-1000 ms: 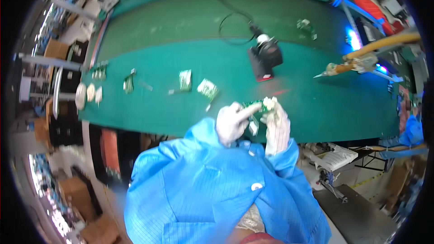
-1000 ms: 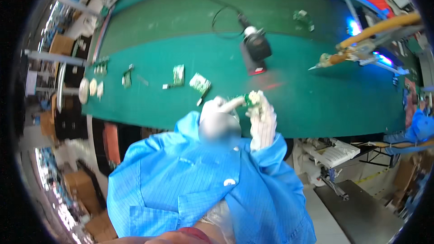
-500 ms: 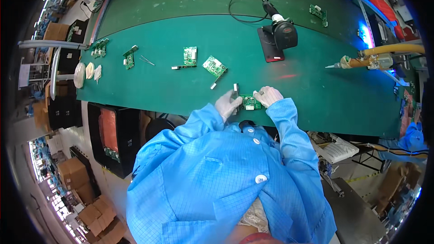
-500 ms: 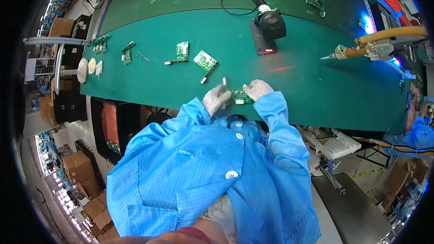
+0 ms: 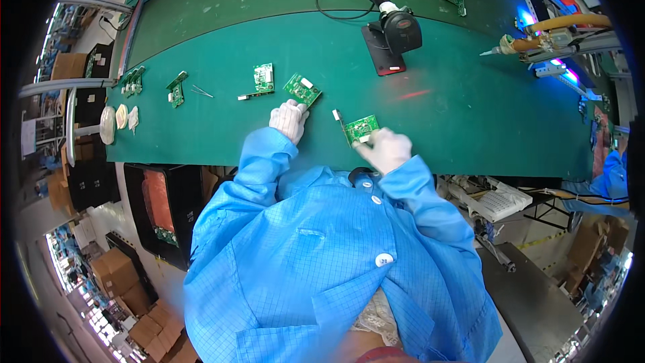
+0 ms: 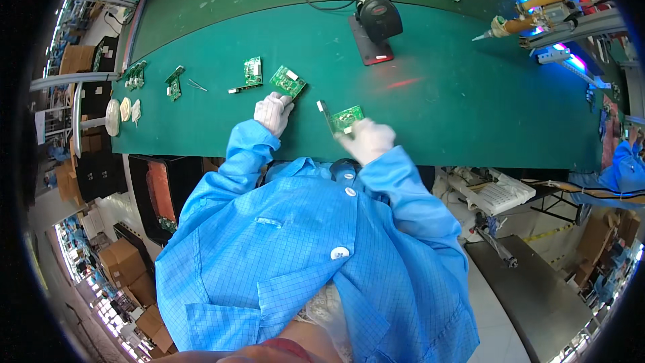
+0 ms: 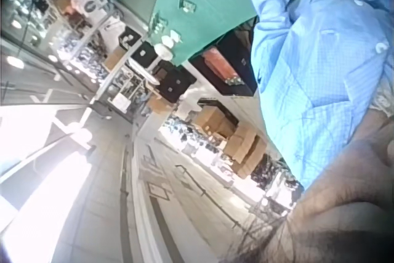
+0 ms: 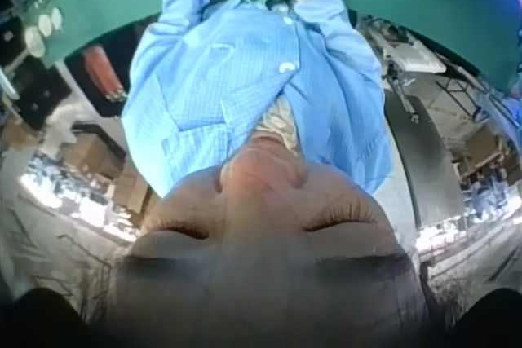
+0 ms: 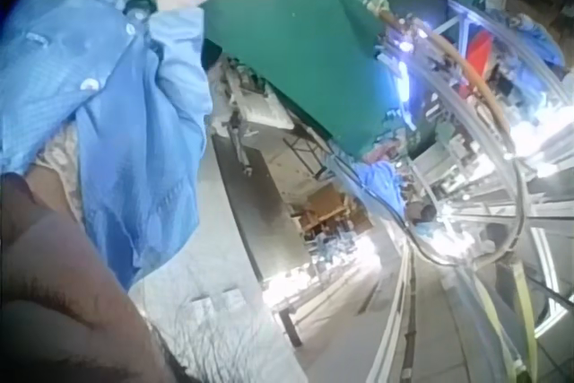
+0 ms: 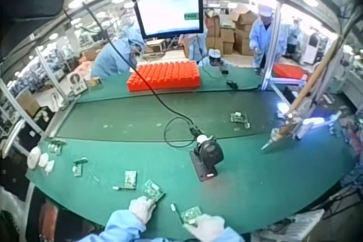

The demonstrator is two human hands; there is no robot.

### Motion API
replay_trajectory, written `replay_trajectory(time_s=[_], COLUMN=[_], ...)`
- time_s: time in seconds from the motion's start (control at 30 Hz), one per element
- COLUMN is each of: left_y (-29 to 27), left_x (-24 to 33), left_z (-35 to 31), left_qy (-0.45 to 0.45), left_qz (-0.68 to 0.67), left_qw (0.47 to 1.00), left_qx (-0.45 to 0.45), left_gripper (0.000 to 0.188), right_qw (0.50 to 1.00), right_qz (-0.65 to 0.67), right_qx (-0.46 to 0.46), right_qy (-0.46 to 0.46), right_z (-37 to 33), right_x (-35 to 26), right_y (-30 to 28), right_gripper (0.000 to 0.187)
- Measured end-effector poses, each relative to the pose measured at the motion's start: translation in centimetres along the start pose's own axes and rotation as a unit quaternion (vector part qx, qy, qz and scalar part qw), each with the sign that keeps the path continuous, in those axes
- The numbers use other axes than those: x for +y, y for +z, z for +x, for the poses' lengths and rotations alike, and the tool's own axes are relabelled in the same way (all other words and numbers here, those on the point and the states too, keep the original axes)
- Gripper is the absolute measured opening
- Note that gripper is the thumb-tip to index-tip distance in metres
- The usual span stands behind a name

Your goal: Apply glue or sealant to printed circuit boards at an assembly station.

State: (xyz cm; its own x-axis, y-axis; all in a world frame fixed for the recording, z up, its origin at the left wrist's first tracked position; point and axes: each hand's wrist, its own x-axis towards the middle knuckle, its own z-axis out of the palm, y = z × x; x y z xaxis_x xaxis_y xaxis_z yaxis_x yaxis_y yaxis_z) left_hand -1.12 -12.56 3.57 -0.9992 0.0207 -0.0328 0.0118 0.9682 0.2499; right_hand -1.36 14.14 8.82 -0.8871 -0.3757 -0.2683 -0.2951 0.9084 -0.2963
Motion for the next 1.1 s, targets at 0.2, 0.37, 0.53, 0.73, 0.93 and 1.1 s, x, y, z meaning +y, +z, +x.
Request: replay_trajectory(time_s=[0.2,0.37,0.53,0.73,0.93,1.1], left_y=[-1.5,-1.8,-1.5,-2.6,-3.6,-5.2], left_x=[-2.5,-3.2,-4.0,-4.6,-1.7,4.8], left_z=[1.9,2.0,0.8,0.4,1.5,2.0], left_qy=[0.147,0.119,0.121,0.1,0.049,0.102], left_qz=[0.118,0.092,0.083,0.101,0.068,0.025], left_qw=[0.98,0.985,0.988,0.988,0.995,0.992], left_qx=[-0.059,-0.079,-0.046,-0.056,0.056,0.076], left_gripper=[0.014,0.014,0.015,0.02,0.024,0.034], right_qw=[0.99,0.965,0.981,0.989,0.976,0.915], right_qz=[0.007,0.035,-0.042,-0.034,0.095,0.062], right_qx=[0.136,0.227,0.017,0.012,0.169,0.35], right_qy=[-0.043,-0.129,-0.189,-0.142,-0.101,0.192], right_z=[0.2,1.3,3.6,9.4,7.3,11.7], right_x=[-2.6,-1.3,-1.3,-3.4,0.2,10.2], right_y=[5.4,8.1,4.9,5.3,-0.6,-9.5], right_gripper=[0.041,0.027,0.007,0.011,0.024,0.022])
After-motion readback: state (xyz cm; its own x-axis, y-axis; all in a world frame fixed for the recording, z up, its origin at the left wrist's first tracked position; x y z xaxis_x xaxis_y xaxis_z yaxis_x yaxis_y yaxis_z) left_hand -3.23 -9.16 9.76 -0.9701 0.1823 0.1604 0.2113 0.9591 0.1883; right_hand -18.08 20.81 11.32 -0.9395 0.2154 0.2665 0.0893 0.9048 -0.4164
